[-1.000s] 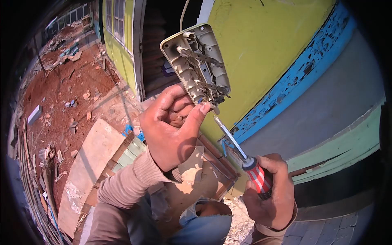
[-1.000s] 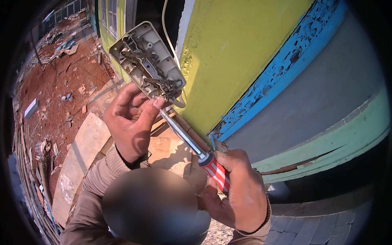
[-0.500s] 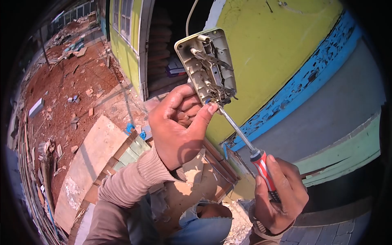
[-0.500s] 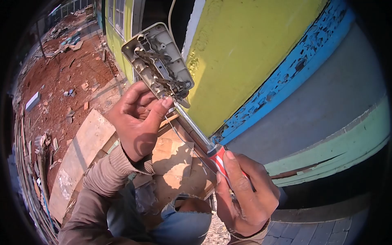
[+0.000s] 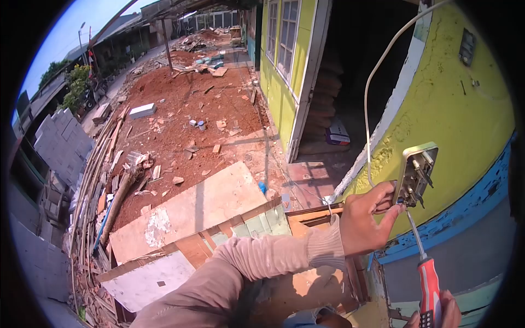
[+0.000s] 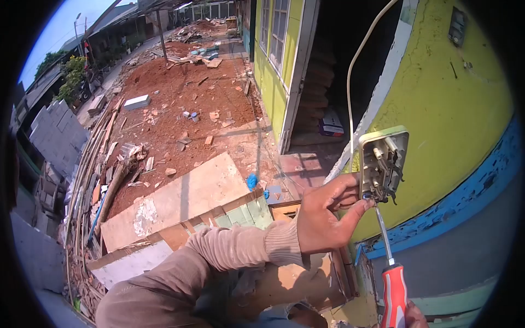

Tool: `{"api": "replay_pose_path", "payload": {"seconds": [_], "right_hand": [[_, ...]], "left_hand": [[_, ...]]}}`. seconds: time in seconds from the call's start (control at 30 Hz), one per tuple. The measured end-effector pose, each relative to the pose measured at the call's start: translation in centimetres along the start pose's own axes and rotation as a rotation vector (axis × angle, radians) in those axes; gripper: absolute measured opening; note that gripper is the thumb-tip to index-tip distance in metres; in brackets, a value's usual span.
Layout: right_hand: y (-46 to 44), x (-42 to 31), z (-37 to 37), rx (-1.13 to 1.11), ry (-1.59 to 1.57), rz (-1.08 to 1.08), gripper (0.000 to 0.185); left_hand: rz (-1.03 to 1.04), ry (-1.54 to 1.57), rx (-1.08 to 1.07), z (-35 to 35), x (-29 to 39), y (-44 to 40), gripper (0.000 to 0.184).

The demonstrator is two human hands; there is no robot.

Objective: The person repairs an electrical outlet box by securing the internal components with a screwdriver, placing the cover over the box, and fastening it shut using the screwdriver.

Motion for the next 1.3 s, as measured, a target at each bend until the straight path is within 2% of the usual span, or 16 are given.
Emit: {"api": "replay_pose_path", "payload": {"seconds": [0.1,0.17,0.37,0.5,0.7,0.83,0.93,0.97,1.03,1.07,1.17,1.3], "right_hand": [[0.6,-0.1,0.7,0.091,0.177,0.0,0.049],[1.0,0.1,0.7,0.126,0.226,0.015,0.057],[2.2,0.9,-0.3,0.096,0.276,0.146,0.086],[2.5,0.3,1.9,0.349,0.407,-0.044,0.072],[3.3,-0.6,2.2,0.412,0.301,0.005,0.045],[5.2,-0.8,2.8,0.501,0.123,0.087,0.037],[6.0,0.9,2.6,0.335,-0.001,0.284,0.05],[6.4,1.5,3.6,0.408,-0.126,0.36,0.069],[5.8,1.0,3.7,0.251,0.059,0.211,0.073],[6.9,1.1,3.4,0.25,0.089,0.222,0.073],[9.1,1.3,3.1,0.196,0.035,0.302,0.074],[7.3,2.1,3.1,0.286,-0.126,0.283,0.076]], "left_hand": [[0.003,-0.029,0.042,0.4,0.3,0.5,0.033],[-0.034,0.072,0.045,0.7,0.3,0.5,0.034],[-0.02,0.108,0.056,0.0,-0.3,-0.2,0.036],[-0.012,0.091,0.066,0.1,-0.3,0.0,0.036],[0.015,0.021,0.089,-0.4,0.0,-0.2,0.035],[0.08,-0.074,0.118,-0.3,0.1,0.2,0.035],[0.038,-0.035,0.092,-0.2,-0.4,0.1,0.034],[0.026,-0.003,0.125,-0.3,-0.4,-0.1,0.033],[0.053,0.014,0.136,-0.5,-0.3,-0.4,0.033],[0.049,0.016,0.14,-0.5,-0.4,-0.4,0.033],[0.031,0.011,0.138,-0.5,-0.6,-0.1,0.035],[0.049,-0.008,0.158,-0.9,-0.3,-0.4,0.036]]}}
Point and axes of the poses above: each hand's wrist, its own y-axis away from the middle knuckle, its own z-axis out of the palm, x = y × z, the point moved 4 cm from there along -y, towards the middle knuckle, and after that the axes turned 13 degrees about -y, right-handed, at the moved point
